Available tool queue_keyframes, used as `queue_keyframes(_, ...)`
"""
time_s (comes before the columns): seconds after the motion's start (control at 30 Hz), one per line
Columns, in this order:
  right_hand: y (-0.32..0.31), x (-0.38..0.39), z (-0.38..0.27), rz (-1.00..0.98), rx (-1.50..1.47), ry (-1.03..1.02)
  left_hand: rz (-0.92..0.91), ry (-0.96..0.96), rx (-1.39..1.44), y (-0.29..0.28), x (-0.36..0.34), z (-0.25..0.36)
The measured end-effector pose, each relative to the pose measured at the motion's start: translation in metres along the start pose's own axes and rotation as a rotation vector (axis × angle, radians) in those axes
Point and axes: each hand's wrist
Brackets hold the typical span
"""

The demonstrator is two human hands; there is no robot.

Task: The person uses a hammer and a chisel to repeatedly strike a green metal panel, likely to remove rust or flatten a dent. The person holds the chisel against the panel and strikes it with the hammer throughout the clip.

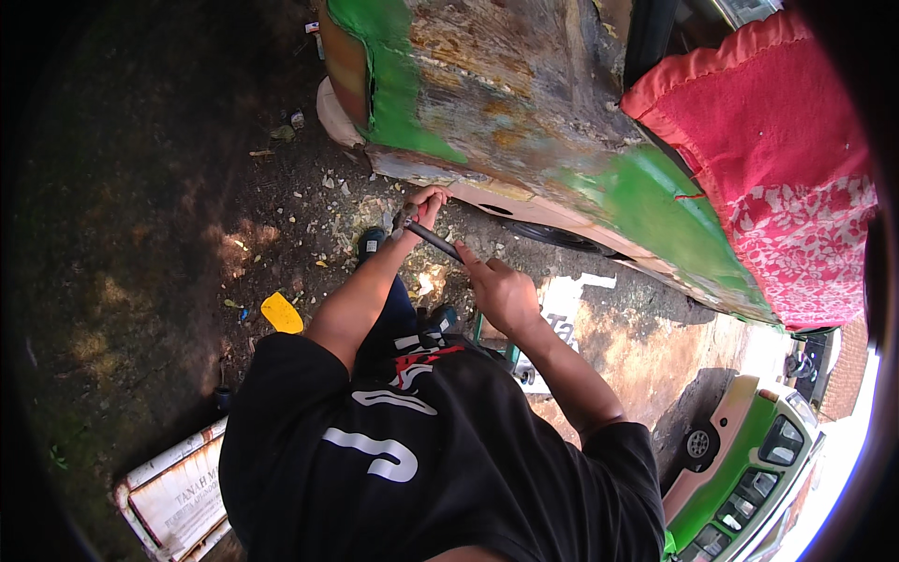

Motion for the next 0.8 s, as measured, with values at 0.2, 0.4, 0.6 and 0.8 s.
queue_keyframes(0.2,0.005,0.006,-0.001,0.025,-0.067,-0.066,-0.017,-0.014,-0.038,0.007,0.004,0.003)
queue_keyframes(0.4,-0.005,0.008,-0.011,0.013,-0.097,-0.118,-0.032,-0.023,-0.073,0.002,0.001,0.009)
queue_keyframes(0.6,0.005,0.013,-0.004,-0.003,-0.113,0.022,-0.025,0.056,0.045,0.004,0.015,0.002)
queue_keyframes(0.8,-0.015,0.033,-0.003,0.015,-0.407,0.132,-0.034,0.056,0.050,0.001,0.010,0.008)
Point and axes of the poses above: each hand's wrist, its own x-axis away from the middle knuckle, its own y-axis out of the palm, z = x × y, and after that the axes turned 6 degrees about x, right-handed
